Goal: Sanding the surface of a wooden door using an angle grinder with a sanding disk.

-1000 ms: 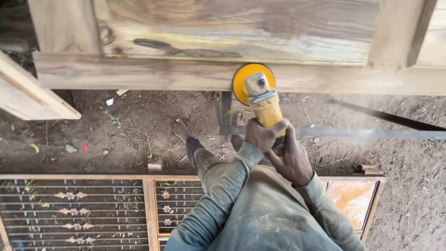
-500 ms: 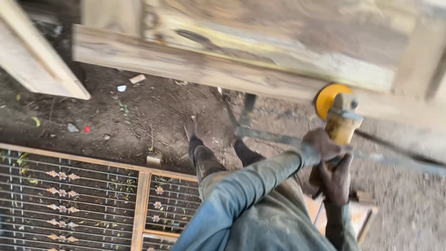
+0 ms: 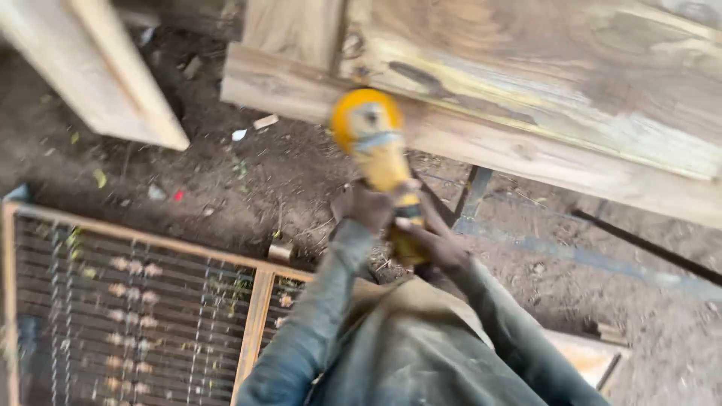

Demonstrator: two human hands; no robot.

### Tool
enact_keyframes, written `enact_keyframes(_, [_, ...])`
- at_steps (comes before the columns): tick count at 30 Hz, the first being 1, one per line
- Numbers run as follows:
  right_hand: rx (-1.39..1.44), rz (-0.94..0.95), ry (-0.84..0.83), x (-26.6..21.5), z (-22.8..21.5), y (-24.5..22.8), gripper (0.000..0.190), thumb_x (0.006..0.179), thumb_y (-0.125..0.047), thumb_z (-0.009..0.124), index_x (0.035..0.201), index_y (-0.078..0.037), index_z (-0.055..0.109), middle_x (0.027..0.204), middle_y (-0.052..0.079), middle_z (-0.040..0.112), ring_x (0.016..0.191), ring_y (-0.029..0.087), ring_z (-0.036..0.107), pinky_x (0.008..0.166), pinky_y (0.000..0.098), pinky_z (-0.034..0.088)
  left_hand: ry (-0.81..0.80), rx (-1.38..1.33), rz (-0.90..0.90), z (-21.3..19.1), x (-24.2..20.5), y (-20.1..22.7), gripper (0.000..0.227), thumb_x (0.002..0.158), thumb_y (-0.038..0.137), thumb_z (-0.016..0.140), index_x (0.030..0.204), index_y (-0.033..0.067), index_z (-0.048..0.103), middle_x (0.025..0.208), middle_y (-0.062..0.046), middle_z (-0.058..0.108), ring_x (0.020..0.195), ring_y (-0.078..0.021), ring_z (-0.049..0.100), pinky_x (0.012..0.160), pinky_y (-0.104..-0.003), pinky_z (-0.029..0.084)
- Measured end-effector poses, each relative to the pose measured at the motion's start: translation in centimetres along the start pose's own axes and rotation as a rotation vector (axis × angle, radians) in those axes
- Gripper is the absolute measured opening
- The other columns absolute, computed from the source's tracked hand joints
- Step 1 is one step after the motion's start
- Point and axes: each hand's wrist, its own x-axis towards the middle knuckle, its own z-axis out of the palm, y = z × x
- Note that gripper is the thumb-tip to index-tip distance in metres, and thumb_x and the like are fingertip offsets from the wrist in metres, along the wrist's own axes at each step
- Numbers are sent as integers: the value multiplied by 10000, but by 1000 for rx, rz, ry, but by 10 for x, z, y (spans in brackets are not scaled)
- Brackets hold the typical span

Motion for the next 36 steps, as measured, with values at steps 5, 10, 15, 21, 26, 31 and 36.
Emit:
enact_keyframes(5, [-17,-140,10,36,40,10,620,991,-279,668,1512,-114,377,1094,68,608,920,171,624,760,348,564,37,44,-20,-44,3,40,238,826,152,840,982,4,738,921,-74,765,759,-166,751,680,-305,629])
enact_keyframes(10, [-69,-388,5,10,27,20,612,1047,-257,668,1543,-72,362,1287,46,596,1169,100,573,985,291,509,14,97,-124,-14,-9,40,215,783,158,822,945,35,753,897,-61,787,737,-161,776,675,-297,646])
enact_keyframes(15, [157,-142,134,-44,-31,43,568,983,-250,663,1446,-55,397,955,119,631,748,193,640,604,321,575,-157,77,-145,60,-23,-1,248,803,216,837,946,36,742,875,-64,780,724,-156,766,644,-303,655])
enact_keyframes(21, [54,-216,385,-102,-111,56,572,950,-223,636,1468,-116,420,1027,53,653,803,110,659,634,299,586,-279,191,-221,155,-41,-49,376,777,365,835,990,68,744,894,-55,786,741,-148,771,659,-299,659])
enact_keyframes(26, [97,-278,404,-152,-176,70,483,999,-241,613,1424,-63,469,1002,85,639,782,151,651,652,309,565,-358,222,-166,231,-51,-107,393,796,381,831,1013,60,764,930,-79,798,779,-149,781,699,-302,661])
enact_keyframes(31, [288,-310,465,-191,-256,126,375,1003,-250,610,1302,-66,479,905,117,629,682,219,654,543,368,560,-498,280,-184,311,-58,-154,424,798,413,825,1020,55,780,923,-94,801,778,-151,781,704,-301,656])
enact_keyframes(36, [428,-333,560,-213,-276,122,376,1035,-327,554,1331,-94,540,1026,116,663,847,259,691,676,436,593,-622,581,-236,363,-55,-164,531,737,555,797,1006,97,796,881,-87,811,753,-186,780,747,-342,646])
